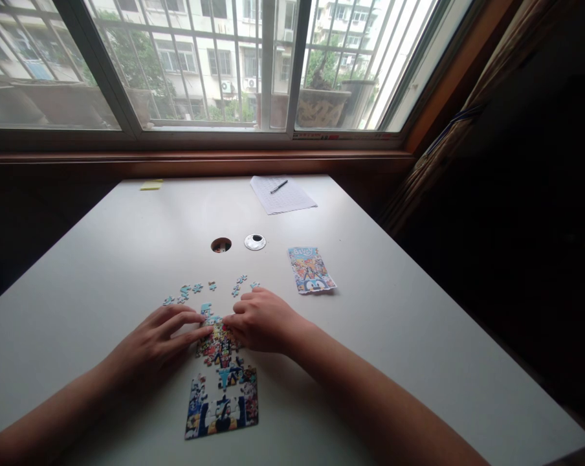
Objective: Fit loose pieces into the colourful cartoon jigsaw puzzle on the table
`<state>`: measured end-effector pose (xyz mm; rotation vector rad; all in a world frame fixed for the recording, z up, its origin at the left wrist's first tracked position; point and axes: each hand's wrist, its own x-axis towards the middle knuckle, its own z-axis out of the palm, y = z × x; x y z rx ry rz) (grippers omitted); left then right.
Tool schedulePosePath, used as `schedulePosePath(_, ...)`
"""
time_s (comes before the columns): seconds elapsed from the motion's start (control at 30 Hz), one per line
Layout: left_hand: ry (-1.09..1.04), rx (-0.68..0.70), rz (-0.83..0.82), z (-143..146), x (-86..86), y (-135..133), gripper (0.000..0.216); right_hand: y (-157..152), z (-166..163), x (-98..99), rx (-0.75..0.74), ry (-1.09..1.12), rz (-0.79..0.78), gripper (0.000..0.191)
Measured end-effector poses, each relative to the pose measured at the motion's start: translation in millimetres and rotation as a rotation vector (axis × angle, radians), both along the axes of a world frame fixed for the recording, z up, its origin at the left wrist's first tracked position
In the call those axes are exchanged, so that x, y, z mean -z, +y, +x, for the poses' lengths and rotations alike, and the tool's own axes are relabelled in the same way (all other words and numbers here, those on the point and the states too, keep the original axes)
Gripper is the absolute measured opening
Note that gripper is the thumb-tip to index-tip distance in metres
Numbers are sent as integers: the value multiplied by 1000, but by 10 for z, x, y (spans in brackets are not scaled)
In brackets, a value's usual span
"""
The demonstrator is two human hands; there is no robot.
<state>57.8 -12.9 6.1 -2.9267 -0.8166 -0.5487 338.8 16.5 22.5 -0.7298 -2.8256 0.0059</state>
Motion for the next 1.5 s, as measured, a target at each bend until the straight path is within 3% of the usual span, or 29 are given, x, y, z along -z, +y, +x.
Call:
schedulePosePath(0.37,-8,24,-11,-14,32,11,40,25,4,41,-29,37,59,20)
schedulePosePath(1.17,-16,50,-19,5,5,32,38,-14,-42,-92,-133,44,151,22)
schedulePosePath(1.5,-25,44,-50,10,17,13,40,65,-25,-63,0,37,163,25)
